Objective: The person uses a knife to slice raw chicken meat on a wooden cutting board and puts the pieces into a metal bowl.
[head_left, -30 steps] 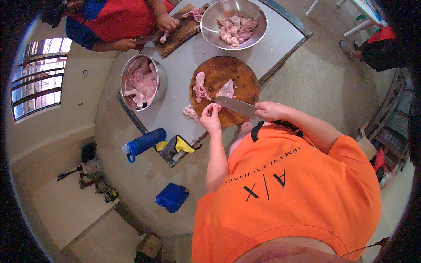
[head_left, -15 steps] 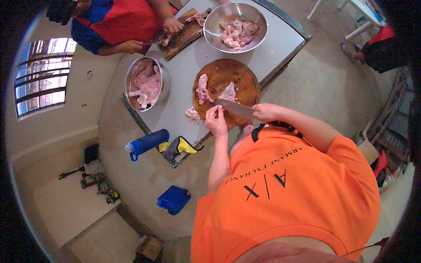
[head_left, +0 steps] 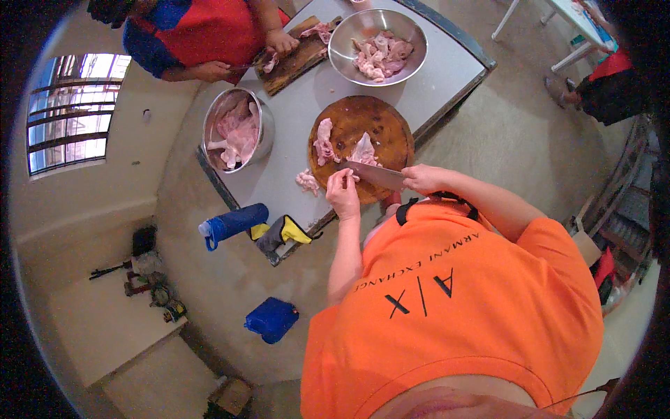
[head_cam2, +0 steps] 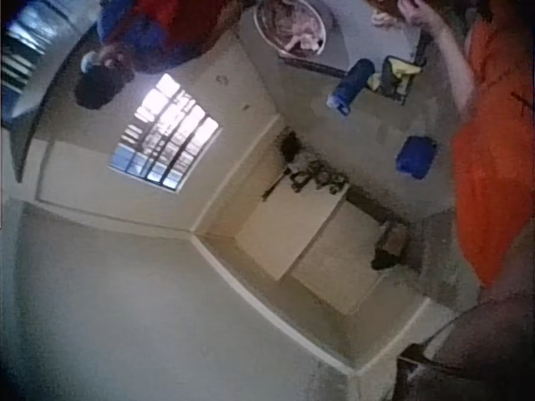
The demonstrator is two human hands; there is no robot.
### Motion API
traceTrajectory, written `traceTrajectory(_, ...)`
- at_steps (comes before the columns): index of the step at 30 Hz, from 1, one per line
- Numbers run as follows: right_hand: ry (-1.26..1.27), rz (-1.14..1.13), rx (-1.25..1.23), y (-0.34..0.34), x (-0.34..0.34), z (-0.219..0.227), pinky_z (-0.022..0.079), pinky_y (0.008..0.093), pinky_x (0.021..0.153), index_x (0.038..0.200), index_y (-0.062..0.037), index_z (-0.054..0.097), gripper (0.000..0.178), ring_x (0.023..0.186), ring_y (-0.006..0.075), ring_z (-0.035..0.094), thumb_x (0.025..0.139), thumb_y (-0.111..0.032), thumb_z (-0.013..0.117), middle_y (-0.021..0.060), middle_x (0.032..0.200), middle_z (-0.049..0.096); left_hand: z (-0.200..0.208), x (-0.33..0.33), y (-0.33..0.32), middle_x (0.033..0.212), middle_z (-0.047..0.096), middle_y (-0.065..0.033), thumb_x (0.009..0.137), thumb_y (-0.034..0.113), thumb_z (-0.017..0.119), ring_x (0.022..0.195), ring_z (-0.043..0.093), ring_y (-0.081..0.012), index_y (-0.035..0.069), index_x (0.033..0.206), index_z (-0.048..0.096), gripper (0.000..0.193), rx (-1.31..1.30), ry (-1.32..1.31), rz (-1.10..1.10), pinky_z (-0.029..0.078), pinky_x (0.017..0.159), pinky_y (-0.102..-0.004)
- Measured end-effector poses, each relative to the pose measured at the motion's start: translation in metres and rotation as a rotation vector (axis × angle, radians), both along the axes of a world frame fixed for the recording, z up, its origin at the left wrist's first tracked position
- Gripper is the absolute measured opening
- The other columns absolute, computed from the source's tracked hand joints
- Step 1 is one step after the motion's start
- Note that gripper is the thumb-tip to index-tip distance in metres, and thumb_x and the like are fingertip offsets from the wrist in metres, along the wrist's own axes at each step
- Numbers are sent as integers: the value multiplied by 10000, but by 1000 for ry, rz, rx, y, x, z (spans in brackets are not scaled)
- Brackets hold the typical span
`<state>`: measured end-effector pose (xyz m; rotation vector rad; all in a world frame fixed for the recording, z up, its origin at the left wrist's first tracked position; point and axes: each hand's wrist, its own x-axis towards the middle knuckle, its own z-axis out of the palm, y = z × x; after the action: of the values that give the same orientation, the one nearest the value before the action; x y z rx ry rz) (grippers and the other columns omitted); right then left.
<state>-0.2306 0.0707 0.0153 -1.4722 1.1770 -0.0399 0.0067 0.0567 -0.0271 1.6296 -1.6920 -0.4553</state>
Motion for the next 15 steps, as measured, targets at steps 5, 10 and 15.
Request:
traceTrajectory(5, 77, -17, 110, -12, 18, 25, 502, 476, 773, 1078, 22, 550, 343, 865, 351, 658, 893, -235, 420, 232, 898, 655, 7, -13, 3, 884, 643, -105, 799, 56, 676, 826, 625, -269, 37, 892, 669, 95, -16, -10, -90, 512, 729, -366)
traceTrajectory(10, 62, 6, -76, -5, 19, -7, 484, 490, 823, 1066, 41, 537, 347, 919, 402, 632, 896, -236, 416, 269, 952, 638, -6, 2, -1, 869, 646, -100, 785, 48, 684, 772, 629, -257, 35, 866, 672, 83, 47, 104, 35, 516, 692, -352)
traceTrajectory(15, 36, 4, -89, 1, 12, -11, 480, 492, 827, 1064, 48, 539, 356, 924, 421, 625, 887, -235, 415, 276, 961, 636, 15, -12, -1, 834, 644, -90, 763, 23, 686, 709, 626, -227, 42, 844, 676, 84, 103, 131, 39, 519, 640, -333)
